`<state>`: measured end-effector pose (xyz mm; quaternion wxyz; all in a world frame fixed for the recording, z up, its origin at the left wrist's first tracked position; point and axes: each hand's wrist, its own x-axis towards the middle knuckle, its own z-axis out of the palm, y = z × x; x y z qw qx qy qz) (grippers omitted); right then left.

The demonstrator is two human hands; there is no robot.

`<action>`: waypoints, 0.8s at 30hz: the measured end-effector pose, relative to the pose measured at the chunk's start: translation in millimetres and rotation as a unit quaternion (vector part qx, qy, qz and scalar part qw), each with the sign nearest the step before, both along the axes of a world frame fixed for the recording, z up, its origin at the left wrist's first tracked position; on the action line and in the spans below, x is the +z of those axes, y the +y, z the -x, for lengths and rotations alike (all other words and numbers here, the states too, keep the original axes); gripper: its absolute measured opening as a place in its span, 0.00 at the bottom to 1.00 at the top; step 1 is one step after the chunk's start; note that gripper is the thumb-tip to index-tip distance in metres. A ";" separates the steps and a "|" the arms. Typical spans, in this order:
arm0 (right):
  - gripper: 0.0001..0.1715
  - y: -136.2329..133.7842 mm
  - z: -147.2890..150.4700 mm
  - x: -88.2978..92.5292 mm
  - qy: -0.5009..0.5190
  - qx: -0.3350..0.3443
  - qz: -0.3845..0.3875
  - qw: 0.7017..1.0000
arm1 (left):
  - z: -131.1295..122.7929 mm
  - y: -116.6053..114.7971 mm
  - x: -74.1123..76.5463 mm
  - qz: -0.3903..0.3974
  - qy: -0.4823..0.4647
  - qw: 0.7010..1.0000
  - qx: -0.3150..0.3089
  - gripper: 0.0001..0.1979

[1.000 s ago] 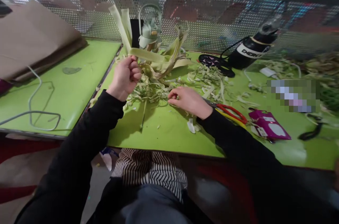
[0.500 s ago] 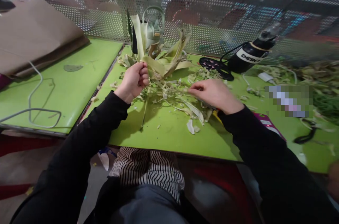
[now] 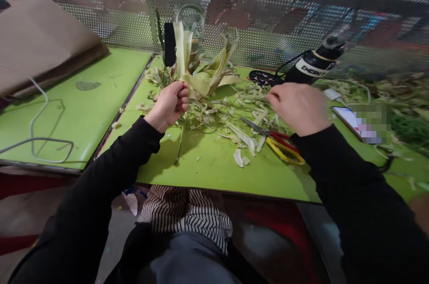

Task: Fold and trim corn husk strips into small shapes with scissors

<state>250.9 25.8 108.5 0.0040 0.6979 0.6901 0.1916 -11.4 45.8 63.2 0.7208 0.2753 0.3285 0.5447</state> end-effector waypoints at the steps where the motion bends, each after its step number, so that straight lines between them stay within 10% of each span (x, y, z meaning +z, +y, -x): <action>1: 0.15 1.9 -2.0 -1.5 0.003 -0.005 0.023 1.000 | -0.5 -0.2 -0.2 0.000 0.002 1.000 -0.001 0.15; 4: 0.13 7.1 -9.5 -6.3 0.133 0.027 0.073 0.988 | -1.8 -0.5 -0.8 0.004 0.006 1.000 -0.006 0.16; 9: 0.23 7.6 -16.4 -11.6 0.433 0.101 0.165 0.880 | -2.4 -1.1 -1.0 0.005 0.005 1.000 -0.024 0.16; 24: 0.14 -11.5 47.5 -5.8 0.558 0.174 0.109 0.804 | -26.6 -26.0 -16.8 -0.088 0.058 0.972 -0.210 0.13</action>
